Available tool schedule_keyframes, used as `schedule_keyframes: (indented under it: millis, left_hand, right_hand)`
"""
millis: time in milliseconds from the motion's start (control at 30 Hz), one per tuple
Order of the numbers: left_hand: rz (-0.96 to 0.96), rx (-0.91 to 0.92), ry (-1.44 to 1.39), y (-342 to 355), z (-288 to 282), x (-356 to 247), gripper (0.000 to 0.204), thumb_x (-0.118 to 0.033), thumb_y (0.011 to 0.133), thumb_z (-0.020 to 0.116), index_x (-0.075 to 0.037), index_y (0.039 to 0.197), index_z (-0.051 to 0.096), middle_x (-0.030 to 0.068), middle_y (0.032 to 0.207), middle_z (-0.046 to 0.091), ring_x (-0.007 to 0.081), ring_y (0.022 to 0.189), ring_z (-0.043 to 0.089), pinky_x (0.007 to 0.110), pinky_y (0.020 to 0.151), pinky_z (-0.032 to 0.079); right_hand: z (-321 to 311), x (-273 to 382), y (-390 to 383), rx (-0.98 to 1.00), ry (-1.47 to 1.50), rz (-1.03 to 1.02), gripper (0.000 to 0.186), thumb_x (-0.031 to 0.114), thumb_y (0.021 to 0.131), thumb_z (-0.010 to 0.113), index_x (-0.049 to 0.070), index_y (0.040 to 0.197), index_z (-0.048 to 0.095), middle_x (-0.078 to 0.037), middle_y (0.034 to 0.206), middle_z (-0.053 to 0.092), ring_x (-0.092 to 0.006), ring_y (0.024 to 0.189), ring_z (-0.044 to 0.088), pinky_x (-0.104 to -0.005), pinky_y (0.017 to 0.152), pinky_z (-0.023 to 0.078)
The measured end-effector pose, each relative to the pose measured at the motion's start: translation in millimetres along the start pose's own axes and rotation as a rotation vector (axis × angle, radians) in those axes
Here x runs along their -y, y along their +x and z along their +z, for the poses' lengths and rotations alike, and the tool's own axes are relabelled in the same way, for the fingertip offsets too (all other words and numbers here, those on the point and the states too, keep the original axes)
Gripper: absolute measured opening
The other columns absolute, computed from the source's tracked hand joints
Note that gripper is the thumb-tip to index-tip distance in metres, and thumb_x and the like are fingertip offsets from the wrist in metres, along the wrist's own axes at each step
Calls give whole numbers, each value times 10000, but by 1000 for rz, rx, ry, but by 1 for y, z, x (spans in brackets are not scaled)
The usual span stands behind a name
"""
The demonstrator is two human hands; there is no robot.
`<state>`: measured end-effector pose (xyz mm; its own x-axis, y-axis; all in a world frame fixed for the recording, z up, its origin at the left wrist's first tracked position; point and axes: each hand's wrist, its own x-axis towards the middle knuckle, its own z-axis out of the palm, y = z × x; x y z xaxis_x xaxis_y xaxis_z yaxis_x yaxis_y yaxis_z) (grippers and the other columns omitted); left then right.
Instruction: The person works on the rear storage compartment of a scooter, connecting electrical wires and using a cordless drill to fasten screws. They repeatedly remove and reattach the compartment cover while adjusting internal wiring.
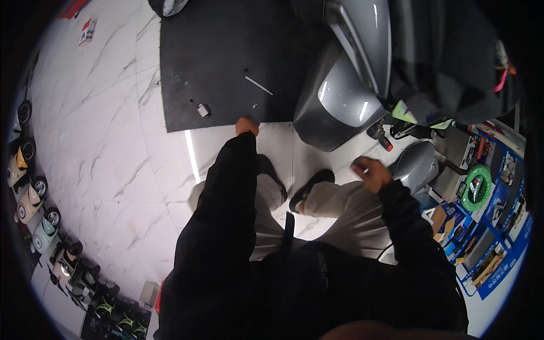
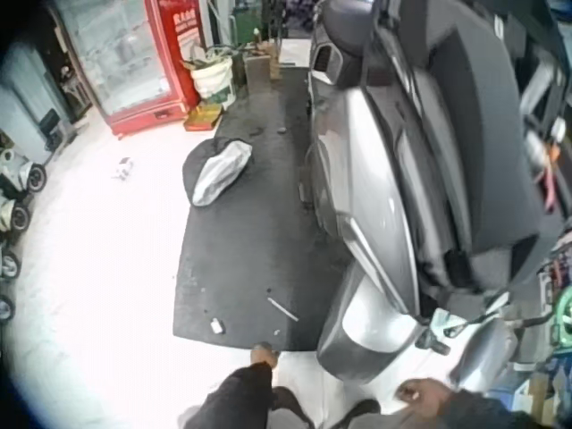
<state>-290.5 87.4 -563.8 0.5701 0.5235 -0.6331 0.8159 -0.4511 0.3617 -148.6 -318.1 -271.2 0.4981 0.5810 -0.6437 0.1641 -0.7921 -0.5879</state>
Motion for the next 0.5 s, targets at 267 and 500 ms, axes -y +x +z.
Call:
schedule_keyframes:
  millis: [267, 500]
  left_hand:
    - [170, -187, -62, 62, 53, -2, 446, -207, 935, 825, -36, 1321, 680, 214, 1360, 644, 456, 1190, 691, 534, 992, 582]
    - [163, -322, 45, 75, 74, 33, 231, -253, 939, 727, -77, 1050, 829, 209, 1084, 796, 455, 1025, 753, 545, 927, 602]
  right_hand:
    - [-87, -173, 7, -604, -312, 238, 408, 402, 1083, 680, 13, 1189, 746, -216, 1004, 792, -349, 949, 788, -440, 827, 590]
    - [-97, -204, 9, -725, -196, 234, 466, 439, 1069, 691, -19, 1128, 749, -200, 939, 780, -341, 874, 759, -415, 798, 566]
